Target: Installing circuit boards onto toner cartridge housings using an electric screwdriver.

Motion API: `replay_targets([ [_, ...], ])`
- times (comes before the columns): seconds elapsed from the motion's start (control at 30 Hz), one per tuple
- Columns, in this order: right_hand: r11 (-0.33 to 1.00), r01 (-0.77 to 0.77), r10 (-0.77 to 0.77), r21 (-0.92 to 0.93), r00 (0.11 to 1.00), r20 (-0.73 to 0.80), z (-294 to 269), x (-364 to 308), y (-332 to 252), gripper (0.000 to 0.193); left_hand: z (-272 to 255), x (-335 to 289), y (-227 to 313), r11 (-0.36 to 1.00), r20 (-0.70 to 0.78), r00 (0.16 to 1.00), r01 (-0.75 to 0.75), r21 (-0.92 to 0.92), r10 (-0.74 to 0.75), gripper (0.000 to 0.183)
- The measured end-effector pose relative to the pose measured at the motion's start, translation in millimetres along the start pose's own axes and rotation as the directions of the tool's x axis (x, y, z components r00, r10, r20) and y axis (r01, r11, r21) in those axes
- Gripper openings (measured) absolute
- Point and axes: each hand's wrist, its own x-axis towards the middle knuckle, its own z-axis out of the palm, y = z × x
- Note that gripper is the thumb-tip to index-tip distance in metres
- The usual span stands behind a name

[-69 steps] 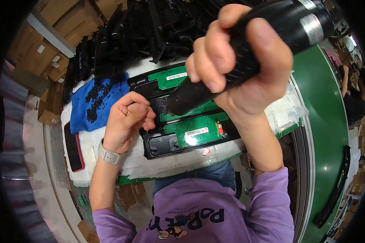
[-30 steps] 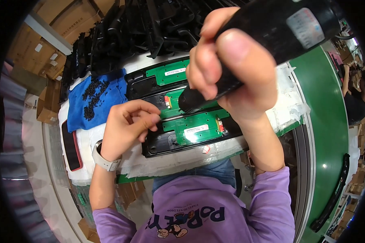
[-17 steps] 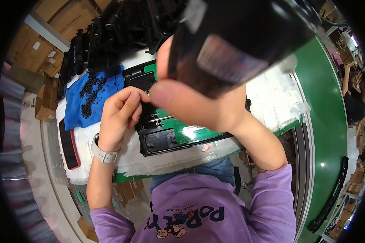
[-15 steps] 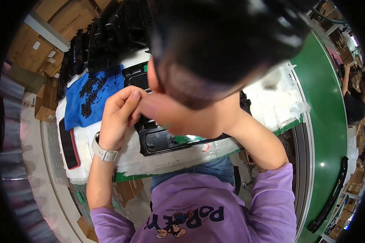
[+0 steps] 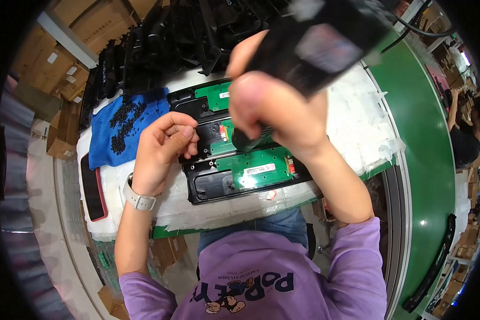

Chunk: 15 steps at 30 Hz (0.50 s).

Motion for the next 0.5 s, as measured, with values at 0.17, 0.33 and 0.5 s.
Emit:
replay_targets([
  [0.17,0.896,0.194,-0.172,0.400,0.981,-0.092,-13.9,4.1,-15.8,0.038,8.8,-5.3,3.9,0.995,0.023,0.997,-0.076,-0.070,0.078,0.014],
  [0.33,0.864,0.285,-0.195,0.416,0.949,-0.246,-11.3,1.9,-16.1,0.037,19.4,-8.3,6.2,0.999,0.061,0.998,-0.026,-0.038,0.028,0.015],
  [0.5,0.876,0.244,-0.165,0.416,0.962,-0.217,-9.5,-0.1,-12.0,0.041,19.6,-8.3,5.1,0.999,0.057,0.998,-0.033,-0.031,0.035,0.012],
])
